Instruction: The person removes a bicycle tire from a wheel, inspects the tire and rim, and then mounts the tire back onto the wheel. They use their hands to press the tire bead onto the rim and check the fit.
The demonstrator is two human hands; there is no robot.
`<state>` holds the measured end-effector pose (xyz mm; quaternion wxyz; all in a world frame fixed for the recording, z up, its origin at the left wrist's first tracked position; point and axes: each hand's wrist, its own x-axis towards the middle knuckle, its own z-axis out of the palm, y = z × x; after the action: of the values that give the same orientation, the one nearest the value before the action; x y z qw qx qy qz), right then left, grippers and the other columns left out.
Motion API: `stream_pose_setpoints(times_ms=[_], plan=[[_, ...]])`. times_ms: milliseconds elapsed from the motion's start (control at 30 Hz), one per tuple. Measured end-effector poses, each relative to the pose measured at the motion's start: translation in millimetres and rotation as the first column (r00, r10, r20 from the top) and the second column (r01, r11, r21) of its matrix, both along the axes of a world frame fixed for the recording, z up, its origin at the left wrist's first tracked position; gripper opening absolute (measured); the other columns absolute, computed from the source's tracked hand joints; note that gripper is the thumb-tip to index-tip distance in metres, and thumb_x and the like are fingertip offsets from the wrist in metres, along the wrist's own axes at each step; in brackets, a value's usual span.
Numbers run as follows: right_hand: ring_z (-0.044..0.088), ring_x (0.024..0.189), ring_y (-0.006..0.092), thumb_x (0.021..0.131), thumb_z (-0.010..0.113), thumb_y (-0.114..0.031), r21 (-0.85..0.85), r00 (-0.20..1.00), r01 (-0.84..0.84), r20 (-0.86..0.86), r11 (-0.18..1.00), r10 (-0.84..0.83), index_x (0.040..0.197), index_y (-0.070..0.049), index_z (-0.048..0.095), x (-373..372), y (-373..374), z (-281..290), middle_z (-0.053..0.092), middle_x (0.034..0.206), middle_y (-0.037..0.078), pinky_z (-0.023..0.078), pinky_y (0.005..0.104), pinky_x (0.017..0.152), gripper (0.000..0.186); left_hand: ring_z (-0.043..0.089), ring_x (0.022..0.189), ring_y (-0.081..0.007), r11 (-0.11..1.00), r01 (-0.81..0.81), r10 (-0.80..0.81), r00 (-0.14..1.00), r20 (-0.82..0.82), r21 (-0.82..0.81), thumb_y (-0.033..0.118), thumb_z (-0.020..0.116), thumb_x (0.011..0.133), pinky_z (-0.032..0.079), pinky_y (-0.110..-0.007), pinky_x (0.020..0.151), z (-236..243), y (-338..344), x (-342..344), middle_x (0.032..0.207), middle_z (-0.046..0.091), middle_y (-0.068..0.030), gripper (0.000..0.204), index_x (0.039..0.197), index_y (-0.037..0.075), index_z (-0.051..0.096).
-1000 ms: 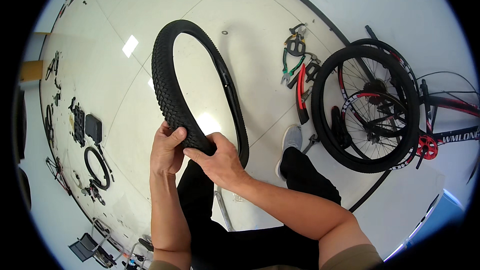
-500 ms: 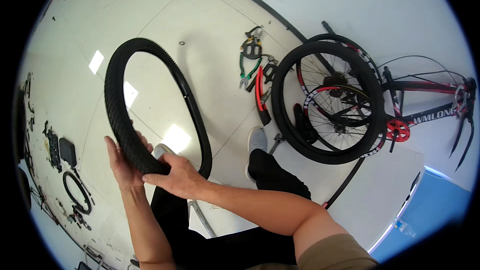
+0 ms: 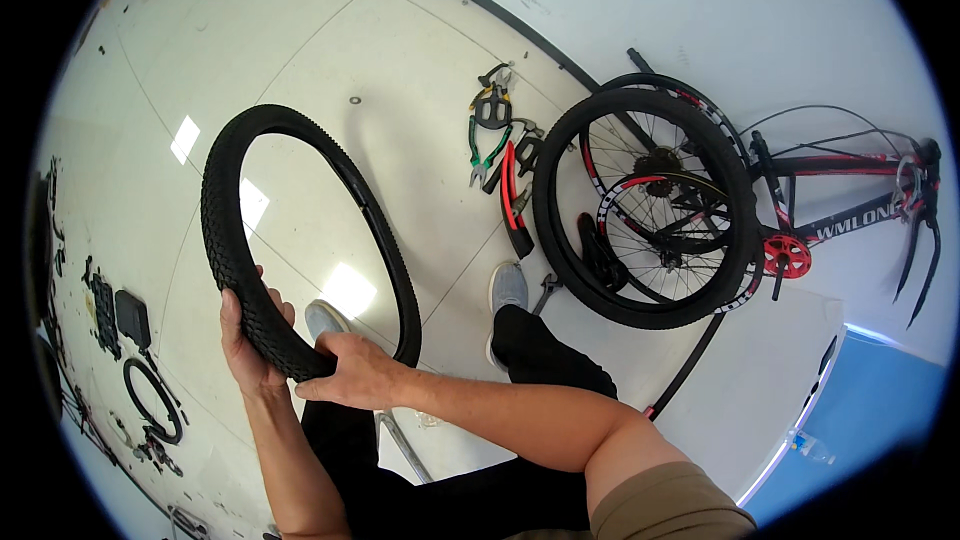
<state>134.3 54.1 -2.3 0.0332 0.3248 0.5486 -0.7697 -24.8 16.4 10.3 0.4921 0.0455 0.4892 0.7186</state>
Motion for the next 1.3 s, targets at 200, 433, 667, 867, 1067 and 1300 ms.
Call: stream_pose_setpoints(times_ms=[200,433,667,867,1067,1300], plan=[[0.064,0.085,0.0249,0.077,0.081,-0.034,-0.076,0.993,-0.103,-0.066,0.992,0.098,0.102,0.007,0.063,5,7,-1,0.067,0.089,0.016,0.050,0.0365,0.079,0.051,0.042,0.057,-0.0101,0.980,0.145,-0.146,0.989,0.002,0.140,0.037,0.059,0.102,0.035,-0.028,0.051,-13,-7,4,0.073,0.051,-0.0026,0.050,0.126,-0.007,0.054],[0.068,0.082,0.0312,0.068,0.081,-0.027,0.008,0.943,-0.331,-0.029,0.944,0.331,0.095,0.006,0.067,15,31,8,0.069,0.082,0.018,0.054,0.0403,0.076,0.045,0.043,0.055,-0.0122,0.980,0.180,-0.178,0.983,-0.037,0.081,0.052,0.050,0.103,0.035,-0.028,0.047,-1,4,21,0.072,0.051,-0.0021,0.061,0.126,-0.004,0.056],[0.070,0.086,0.0363,0.066,0.080,-0.024,0.149,0.698,-0.707,-0.010,0.691,0.716,0.099,0.004,0.066,22,18,4,0.071,0.087,0.021,0.054,0.0433,0.079,0.045,0.044,0.056,-0.0133,0.994,-0.023,0.032,0.996,0.084,-0.102,0.061,0.046,0.101,0.033,-0.028,0.047,8,7,10,0.072,0.052,-0.0012,0.065,0.120,-0.001,0.060],[0.072,0.092,0.0366,0.072,0.072,-0.011,0.201,0.560,-0.828,0.233,0.524,0.795,0.096,0.003,0.071,25,11,2,0.073,0.095,0.022,0.055,0.0472,0.079,0.028,0.041,0.045,-0.0135,0.993,-0.060,0.076,0.982,0.173,-0.100,0.043,0.058,0.101,0.031,-0.029,0.040,1,9,1,0.065,0.054,-0.0033,0.049,0.112,-0.004,0.062],[0.068,0.098,0.0370,0.082,0.071,-0.018,0.597,0.739,-0.663,0.425,0.452,0.524,0.105,0.000,0.066,29,16,-16,0.068,0.100,0.019,0.051,0.0471,0.086,0.030,0.062,0.053,-0.0177,0.996,0.013,0.008,0.974,0.225,-0.094,0.037,0.069,0.095,0.055,-0.030,0.046,4,3,4,0.073,0.063,-0.0083,0.038,0.102,0.001,0.062],[0.067,0.100,0.0357,0.089,0.070,-0.026,0.571,0.763,-0.636,0.363,0.519,0.536,0.109,0.000,0.064,23,1,-12,0.067,0.103,0.018,0.051,0.0469,0.088,0.033,0.062,0.053,-0.0161,0.994,0.042,-0.021,0.976,0.217,-0.096,0.040,0.068,0.096,0.056,-0.029,0.048,0,4,11,0.073,0.063,-0.0069,0.040,0.101,0.002,0.062]])
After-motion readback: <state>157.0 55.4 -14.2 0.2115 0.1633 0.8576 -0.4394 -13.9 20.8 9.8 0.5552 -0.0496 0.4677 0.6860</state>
